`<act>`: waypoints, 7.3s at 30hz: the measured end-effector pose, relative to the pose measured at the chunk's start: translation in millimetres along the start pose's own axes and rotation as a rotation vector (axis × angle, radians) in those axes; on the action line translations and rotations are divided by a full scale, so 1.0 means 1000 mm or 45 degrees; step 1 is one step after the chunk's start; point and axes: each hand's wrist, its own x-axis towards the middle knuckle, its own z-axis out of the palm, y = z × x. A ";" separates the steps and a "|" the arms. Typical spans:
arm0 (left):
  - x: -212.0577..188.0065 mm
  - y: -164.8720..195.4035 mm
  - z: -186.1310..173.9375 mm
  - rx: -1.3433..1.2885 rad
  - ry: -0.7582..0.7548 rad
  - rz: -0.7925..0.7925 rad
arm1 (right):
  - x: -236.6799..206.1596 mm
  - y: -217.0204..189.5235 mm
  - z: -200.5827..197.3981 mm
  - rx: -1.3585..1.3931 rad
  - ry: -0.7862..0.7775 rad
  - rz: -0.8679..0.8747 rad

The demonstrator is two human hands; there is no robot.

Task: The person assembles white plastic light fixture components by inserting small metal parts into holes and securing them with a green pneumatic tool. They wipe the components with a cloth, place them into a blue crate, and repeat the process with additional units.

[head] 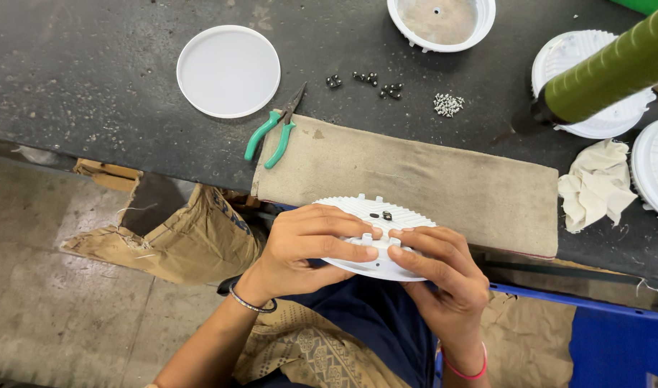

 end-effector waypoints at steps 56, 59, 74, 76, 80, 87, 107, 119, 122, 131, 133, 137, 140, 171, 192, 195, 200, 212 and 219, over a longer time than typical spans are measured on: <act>0.005 0.008 -0.011 0.011 -0.140 -0.065 | 0.004 -0.003 -0.002 0.005 -0.011 0.022; 0.007 0.010 -0.011 0.000 -0.137 -0.075 | 0.005 -0.003 -0.003 -0.003 -0.010 0.034; 0.009 0.000 0.004 0.133 0.021 0.026 | 0.009 -0.002 -0.003 0.029 0.004 0.062; 0.010 -0.001 0.005 0.169 0.033 0.037 | 0.011 -0.001 -0.003 0.047 0.012 0.082; 0.012 -0.006 0.008 0.223 0.082 -0.025 | 0.016 0.012 0.000 -0.005 0.052 0.080; 0.037 -0.043 -0.001 -0.069 0.642 -0.542 | 0.016 0.060 0.029 -0.165 0.090 0.427; 0.043 -0.030 0.011 -0.039 0.541 -0.493 | -0.015 0.103 0.044 0.247 0.261 0.566; 0.052 -0.006 0.036 0.279 0.092 0.068 | 0.074 0.201 -0.036 -0.313 0.190 0.518; 0.051 0.000 0.037 0.292 0.097 0.070 | 0.105 0.235 -0.028 -0.601 0.163 0.679; 0.048 -0.001 0.037 0.277 0.114 0.044 | 0.132 0.279 -0.030 -0.474 -0.207 0.519; 0.048 -0.002 0.036 0.273 0.111 0.042 | 0.134 0.278 -0.029 -0.489 -0.219 0.434; 0.049 -0.003 0.036 0.264 0.117 0.058 | 0.133 0.272 -0.026 -0.510 -0.162 0.362; 0.049 -0.003 0.035 0.256 0.113 0.074 | 0.135 0.255 -0.029 -0.397 -0.057 0.455; 0.044 -0.005 0.033 0.129 0.152 -0.065 | 0.108 0.007 -0.082 0.148 -0.826 0.151; 0.044 -0.007 0.032 0.123 0.143 -0.062 | 0.109 -0.021 -0.084 -0.266 -0.820 -0.085; 0.044 -0.009 0.031 0.126 0.164 -0.059 | 0.106 -0.018 -0.086 -0.221 -0.772 -0.006; 0.043 -0.014 0.031 0.122 0.204 -0.076 | 0.110 -0.009 -0.094 -0.239 0.080 0.019; 0.049 -0.006 0.032 0.107 0.240 -0.093 | 0.191 0.009 -0.049 0.883 0.286 0.146; 0.049 -0.009 0.031 0.178 0.149 -0.001 | 0.128 -0.042 -0.066 0.939 0.191 0.078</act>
